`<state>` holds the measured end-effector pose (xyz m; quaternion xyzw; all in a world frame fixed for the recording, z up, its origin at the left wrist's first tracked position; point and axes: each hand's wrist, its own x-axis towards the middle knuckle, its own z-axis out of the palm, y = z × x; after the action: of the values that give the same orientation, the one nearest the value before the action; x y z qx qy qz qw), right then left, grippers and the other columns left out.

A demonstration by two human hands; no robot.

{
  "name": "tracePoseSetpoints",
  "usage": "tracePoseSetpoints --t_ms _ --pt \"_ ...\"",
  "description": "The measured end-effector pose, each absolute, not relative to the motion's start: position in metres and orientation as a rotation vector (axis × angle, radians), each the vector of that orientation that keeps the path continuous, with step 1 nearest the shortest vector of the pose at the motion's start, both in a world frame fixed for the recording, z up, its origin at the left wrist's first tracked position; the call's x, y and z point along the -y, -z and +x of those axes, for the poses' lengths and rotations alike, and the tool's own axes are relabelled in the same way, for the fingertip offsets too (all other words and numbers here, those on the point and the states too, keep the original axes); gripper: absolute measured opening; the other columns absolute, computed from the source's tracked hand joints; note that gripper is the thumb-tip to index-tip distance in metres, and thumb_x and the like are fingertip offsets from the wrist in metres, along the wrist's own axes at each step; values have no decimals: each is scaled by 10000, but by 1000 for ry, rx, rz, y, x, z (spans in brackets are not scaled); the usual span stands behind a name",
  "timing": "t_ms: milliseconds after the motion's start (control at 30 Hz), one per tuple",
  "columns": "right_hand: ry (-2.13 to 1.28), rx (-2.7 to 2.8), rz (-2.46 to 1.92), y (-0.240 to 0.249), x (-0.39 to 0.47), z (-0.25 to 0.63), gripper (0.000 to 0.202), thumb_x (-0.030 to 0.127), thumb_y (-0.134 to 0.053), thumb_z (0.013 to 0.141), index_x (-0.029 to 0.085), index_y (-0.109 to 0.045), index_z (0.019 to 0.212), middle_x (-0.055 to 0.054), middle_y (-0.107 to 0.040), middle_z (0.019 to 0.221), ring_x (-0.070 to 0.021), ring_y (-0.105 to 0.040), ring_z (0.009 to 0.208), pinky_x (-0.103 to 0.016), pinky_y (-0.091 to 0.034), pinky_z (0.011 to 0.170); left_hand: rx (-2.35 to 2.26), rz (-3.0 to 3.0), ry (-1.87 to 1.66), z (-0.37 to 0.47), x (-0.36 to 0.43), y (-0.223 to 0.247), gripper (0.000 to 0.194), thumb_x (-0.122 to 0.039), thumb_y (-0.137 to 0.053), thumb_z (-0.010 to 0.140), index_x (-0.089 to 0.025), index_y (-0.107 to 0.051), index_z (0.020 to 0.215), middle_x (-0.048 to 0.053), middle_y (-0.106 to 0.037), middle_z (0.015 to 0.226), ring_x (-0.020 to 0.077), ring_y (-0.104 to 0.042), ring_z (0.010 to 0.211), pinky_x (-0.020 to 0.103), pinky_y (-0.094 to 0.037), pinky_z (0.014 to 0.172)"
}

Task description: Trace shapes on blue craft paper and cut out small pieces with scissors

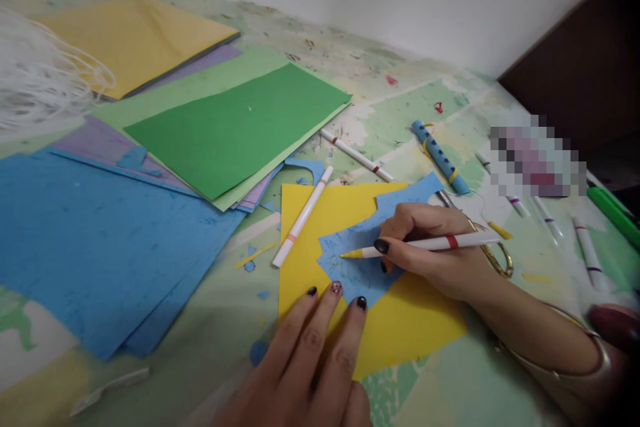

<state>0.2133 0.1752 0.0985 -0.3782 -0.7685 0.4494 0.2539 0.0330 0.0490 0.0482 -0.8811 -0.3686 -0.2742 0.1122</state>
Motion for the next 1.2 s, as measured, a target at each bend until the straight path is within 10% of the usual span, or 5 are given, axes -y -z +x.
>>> tracePoseSetpoints --t_ms 1200 --pt "-1257 1965 -1002 -89 -175 220 255 147 -575 796 190 -438 584 42 -429 529 -93 -384 482 -258 -257 450 1074 -2589 802 33 -50 -48 166 -153 -370 848 -170 -414 689 132 -637 1112 307 -605 1044 485 -304 1045"
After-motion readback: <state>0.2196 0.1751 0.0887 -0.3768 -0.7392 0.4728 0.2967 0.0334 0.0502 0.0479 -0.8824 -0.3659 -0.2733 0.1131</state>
